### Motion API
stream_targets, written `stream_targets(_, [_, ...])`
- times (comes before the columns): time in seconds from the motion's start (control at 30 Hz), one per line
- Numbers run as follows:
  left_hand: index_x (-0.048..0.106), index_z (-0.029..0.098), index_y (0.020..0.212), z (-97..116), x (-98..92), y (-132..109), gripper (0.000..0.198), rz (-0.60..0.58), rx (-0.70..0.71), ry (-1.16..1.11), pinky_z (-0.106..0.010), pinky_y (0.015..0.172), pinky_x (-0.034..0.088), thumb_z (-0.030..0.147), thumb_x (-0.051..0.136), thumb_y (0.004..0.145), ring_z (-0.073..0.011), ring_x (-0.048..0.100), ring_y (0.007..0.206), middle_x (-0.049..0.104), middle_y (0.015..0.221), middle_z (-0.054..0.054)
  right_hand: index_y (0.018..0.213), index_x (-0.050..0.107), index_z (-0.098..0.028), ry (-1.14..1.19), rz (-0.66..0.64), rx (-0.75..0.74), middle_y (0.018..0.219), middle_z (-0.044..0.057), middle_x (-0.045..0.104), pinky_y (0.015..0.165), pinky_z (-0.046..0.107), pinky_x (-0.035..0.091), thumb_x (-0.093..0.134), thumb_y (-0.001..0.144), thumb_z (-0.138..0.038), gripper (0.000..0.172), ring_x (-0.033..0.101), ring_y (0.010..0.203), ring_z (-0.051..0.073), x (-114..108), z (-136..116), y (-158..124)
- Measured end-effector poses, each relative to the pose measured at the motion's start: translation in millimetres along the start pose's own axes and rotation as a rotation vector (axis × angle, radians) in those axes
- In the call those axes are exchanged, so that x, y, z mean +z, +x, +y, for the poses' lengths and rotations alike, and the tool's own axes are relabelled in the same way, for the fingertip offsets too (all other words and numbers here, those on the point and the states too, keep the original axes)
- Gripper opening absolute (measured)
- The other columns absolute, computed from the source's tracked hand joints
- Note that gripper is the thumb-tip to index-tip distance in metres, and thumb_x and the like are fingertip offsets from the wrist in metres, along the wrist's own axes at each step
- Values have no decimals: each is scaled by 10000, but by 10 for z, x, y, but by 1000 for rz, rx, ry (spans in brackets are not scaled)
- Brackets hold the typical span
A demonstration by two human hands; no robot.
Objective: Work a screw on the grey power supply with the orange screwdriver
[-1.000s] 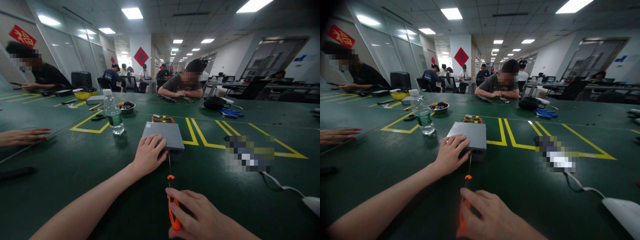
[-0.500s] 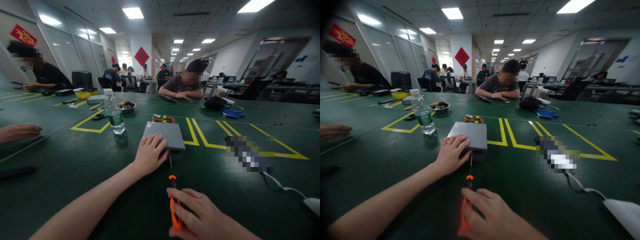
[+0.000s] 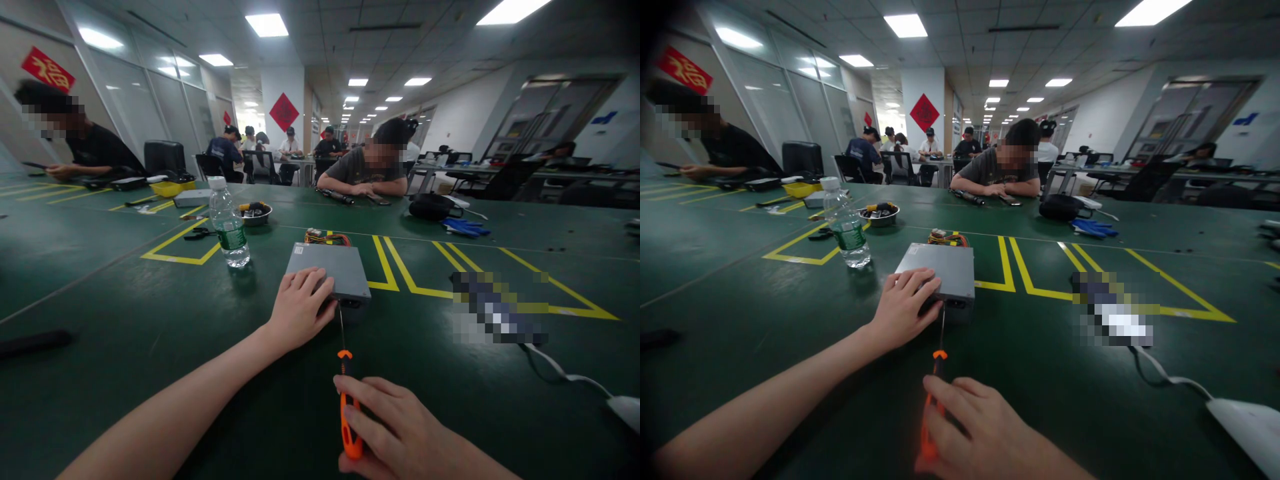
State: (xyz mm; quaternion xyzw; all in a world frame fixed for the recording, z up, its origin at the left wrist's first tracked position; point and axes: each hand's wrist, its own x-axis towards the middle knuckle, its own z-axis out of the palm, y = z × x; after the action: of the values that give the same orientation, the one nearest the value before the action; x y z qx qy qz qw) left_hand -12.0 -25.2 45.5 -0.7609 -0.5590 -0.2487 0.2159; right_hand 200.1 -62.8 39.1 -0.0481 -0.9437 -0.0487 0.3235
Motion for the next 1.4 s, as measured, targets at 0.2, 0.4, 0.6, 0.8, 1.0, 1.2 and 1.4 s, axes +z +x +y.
stream_targets(0.2, [520,211,1126,5,-2,-3,309,-14,-4,10,-412,882,340,353,436,865,-254,453,1141,544,1211,-78,1076,573,-164,-31,-60,-11,1058,137,643,709,277,524,386,940,-295,266,642,842,168,-52,6,17])
stream_targets(0.4, [517,213,1124,7,4,-4,309,-18,-6,12,-410,885,335,358,438,863,-251,451,1145,541,1215,-74,913,594,-130,-33,12,14,1019,141,658,770,257,504,486,909,-302,203,637,832,149,-2,-12,-20])
stream_targets(0.6, [522,215,1120,3,5,-2,303,-9,-7,15,-411,881,341,352,445,861,-253,459,1133,547,1208,-76,1117,557,-161,-39,-95,2,1074,124,644,793,271,514,403,941,-364,309,626,942,169,-83,4,17])
stream_targets(0.8, [520,214,1124,3,1,5,309,-22,-6,20,-410,880,348,362,434,867,-250,455,1141,542,1215,-73,921,604,-138,-27,32,11,1015,148,661,752,275,512,435,936,-317,246,650,780,143,-3,-25,14])
stream_targets(1.0, [526,212,1124,0,-1,-1,311,-14,-10,19,-410,877,348,360,443,863,-250,457,1135,546,1210,-74,1053,560,-131,-10,-40,15,1067,146,643,816,271,504,394,942,-390,328,607,993,172,-43,8,-4])
stream_targets(1.2, [531,215,1118,-5,0,-6,305,-3,-4,13,-411,876,348,357,446,861,-252,458,1131,553,1200,-76,1051,586,-149,-28,-61,0,1068,143,649,767,254,522,388,952,-348,298,642,901,161,-89,-4,27])
stream_targets(1.4, [525,214,1125,-3,7,-2,309,-5,-4,18,-412,872,347,360,440,866,-249,459,1133,547,1209,-72,1076,547,-107,13,-73,44,1104,167,627,818,250,514,447,918,-424,368,609,1007,176,-19,-13,-19])
